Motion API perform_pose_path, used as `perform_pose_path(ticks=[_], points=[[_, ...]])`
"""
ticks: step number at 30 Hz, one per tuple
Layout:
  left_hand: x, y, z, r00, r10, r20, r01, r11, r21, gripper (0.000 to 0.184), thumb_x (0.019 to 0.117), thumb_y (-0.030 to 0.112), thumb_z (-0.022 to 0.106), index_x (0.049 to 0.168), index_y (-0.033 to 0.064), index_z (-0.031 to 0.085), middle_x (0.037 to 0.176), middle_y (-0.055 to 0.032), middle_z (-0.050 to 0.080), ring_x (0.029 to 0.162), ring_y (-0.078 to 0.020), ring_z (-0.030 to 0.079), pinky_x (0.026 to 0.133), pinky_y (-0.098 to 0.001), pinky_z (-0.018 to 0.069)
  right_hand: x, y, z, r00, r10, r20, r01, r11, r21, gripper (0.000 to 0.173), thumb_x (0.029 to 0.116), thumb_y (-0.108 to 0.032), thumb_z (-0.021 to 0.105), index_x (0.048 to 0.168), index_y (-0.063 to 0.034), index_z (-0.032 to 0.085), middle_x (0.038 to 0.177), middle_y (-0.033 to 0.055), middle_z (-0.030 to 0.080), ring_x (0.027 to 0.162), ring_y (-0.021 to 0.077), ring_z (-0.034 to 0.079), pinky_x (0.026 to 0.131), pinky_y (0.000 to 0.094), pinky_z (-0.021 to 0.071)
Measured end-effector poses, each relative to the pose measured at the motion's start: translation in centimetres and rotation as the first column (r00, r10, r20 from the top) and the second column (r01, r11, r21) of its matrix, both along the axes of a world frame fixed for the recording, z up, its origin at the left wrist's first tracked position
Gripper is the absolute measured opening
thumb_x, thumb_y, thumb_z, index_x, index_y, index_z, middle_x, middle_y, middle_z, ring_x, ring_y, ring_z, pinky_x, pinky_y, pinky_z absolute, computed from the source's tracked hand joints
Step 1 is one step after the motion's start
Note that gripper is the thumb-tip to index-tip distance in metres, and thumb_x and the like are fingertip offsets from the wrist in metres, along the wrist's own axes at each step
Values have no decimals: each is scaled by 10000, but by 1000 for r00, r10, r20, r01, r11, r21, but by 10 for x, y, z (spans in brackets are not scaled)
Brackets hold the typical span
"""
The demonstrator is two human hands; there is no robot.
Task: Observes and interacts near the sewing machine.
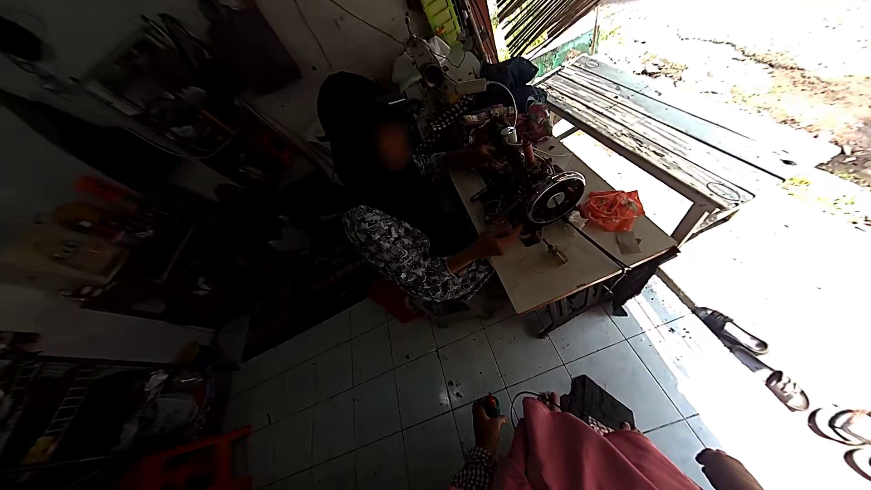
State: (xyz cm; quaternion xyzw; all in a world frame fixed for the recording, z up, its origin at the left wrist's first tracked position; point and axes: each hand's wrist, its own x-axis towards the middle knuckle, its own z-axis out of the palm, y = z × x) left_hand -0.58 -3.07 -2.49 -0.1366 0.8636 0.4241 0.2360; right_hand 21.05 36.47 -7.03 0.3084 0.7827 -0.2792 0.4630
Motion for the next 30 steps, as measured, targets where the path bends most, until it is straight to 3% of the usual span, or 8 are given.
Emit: perform_pose_path(ticks=[13, 19, 23, 30], points=[[-7, 2, 5, 1000, -10, 17, 11, 1000, -10, 614, 777, -43, 793, 1324, -110, 523, 1352, -329, 510, 1215, -396, 551, 1027, -470, 477, 9, 4, -46, 999, 51, 11, -51, 998, 26, 324, 1015, -167, 568, 1284, -33, 690, 1351, 243, 635, 1307, 408, 577, 1097, 581, 438], [-7, -2, 3, 1000, -8, 2, 8, 1000, -8, 623, 769, -45, 799, 1322, -120, 521, 1347, -333, 510, 1208, -395, 553, 1026, -465, 476, 4, 5, -37, 998, 67, -1, -67, 998, 16, 320, 1021, -170, 560, 1283, -44, 691, 1355, 222, 640, 1312, 398, 576, 1102, 565, 436], [-6, -2, 4, 1000, -22, -9, 21, 999, -25, 623, 775, -35, 799, 1326, -119, 522, 1346, -332, 520, 1214, -397, 555, 1036, -469, 470, -5, 2, -8, 999, 52, 12, -52, 999, -10, 339, 1041, -136, 519, 1320, 4, 649, 1384, 259, 606, 1339, 407, 550, 1114, 573, 420], [-6, -5, -1, 1000, 1, 6, -1, 1000, -4, 634, 785, -49, 789, 1346, -121, 501, 1347, -342, 510, 1205, -406, 553, 1026, -477, 474, -9, 2, -5, 999, 36, 24, -35, 999, -8, 342, 1035, -122, 516, 1326, -3, 650, 1399, 251, 598, 1350, 413, 537, 1111, 590, 414]])
